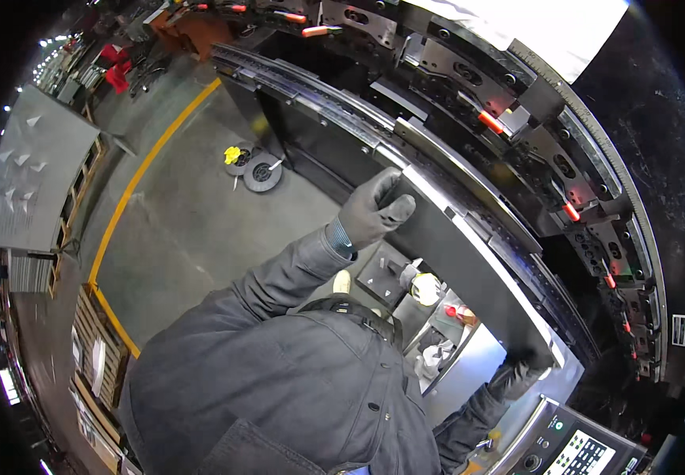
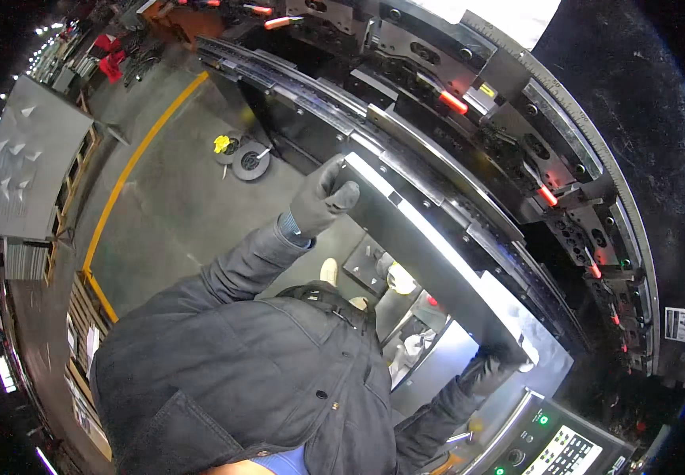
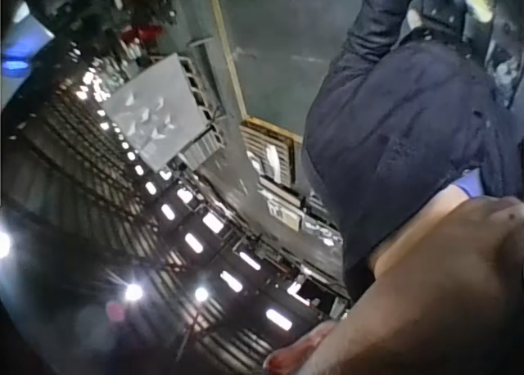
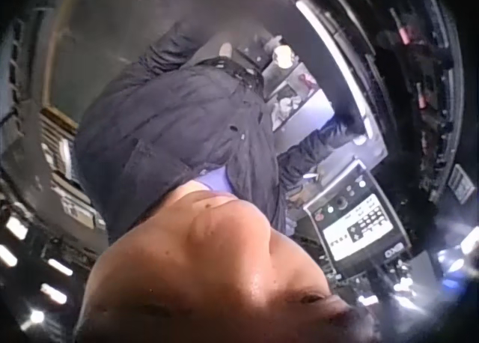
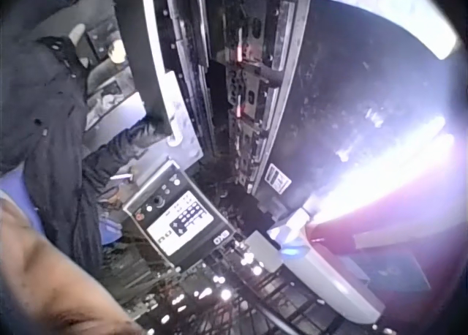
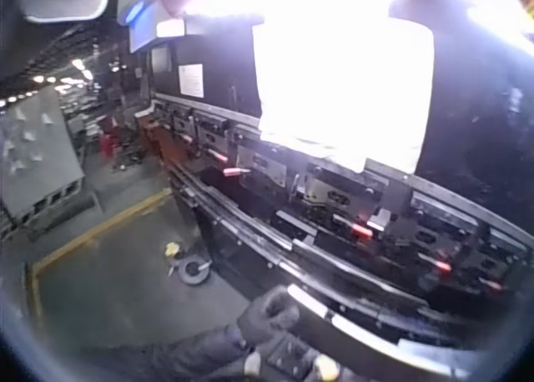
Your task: Operating an industrial press brake to bend metal sheets and verifying dimensions with calipers.
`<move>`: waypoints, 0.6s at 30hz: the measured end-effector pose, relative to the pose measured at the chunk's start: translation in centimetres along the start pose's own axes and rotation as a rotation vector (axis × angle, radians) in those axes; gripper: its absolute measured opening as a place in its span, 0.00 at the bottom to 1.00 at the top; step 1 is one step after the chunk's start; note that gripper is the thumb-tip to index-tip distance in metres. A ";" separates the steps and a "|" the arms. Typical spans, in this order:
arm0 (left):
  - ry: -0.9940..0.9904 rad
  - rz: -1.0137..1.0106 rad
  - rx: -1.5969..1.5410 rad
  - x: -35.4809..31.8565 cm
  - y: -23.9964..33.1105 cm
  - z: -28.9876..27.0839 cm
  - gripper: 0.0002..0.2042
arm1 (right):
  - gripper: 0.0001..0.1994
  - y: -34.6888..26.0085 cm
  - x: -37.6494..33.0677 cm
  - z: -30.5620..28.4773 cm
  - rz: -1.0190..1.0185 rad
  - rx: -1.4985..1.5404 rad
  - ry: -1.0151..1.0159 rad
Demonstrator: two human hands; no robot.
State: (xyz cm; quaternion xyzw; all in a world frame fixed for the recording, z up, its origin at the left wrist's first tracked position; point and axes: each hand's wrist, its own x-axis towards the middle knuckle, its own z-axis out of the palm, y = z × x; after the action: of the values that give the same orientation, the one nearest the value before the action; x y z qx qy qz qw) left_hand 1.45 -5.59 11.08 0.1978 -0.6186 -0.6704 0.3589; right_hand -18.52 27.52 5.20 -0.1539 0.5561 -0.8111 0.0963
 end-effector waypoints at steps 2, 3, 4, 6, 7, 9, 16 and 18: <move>-0.039 0.030 -0.136 -0.5 0.2 1.0 0.14 | 0.11 0.3 1.5 -1.3 0.012 0.002 -0.005; -0.072 0.062 -0.275 -0.8 0.2 1.1 0.12 | 0.11 0.4 2.9 -1.7 0.024 0.001 -0.016; -0.106 0.095 -0.413 -1.1 0.2 1.3 0.11 | 0.12 0.3 -2.2 -2.8 0.035 0.000 -0.027; -0.143 0.128 -0.550 -1.5 0.4 1.6 0.11 | 0.13 0.2 -2.6 -4.3 0.050 -0.006 -0.037; -0.138 0.137 -0.531 -1.6 0.5 1.9 0.10 | 0.13 0.4 -2.6 -4.7 0.054 -0.012 -0.037; -0.128 0.157 -0.492 -1.8 0.8 2.3 0.10 | 0.14 0.7 -3.6 -5.7 0.063 -0.022 -0.037; -0.084 0.112 -0.421 -2.3 1.7 2.6 0.10 | 0.18 1.9 -1.6 -8.0 0.095 -0.067 -0.044; -0.053 0.025 -0.423 -2.2 2.1 3.4 0.09 | 0.20 1.7 6.3 -12.4 0.087 -0.084 -0.017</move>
State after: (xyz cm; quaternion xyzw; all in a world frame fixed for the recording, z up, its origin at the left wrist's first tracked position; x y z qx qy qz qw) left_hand 1.02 -1.65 13.30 0.0923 -0.4758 -0.7858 0.3843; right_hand -28.84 35.67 0.39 -0.1402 0.5952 -0.7806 0.1295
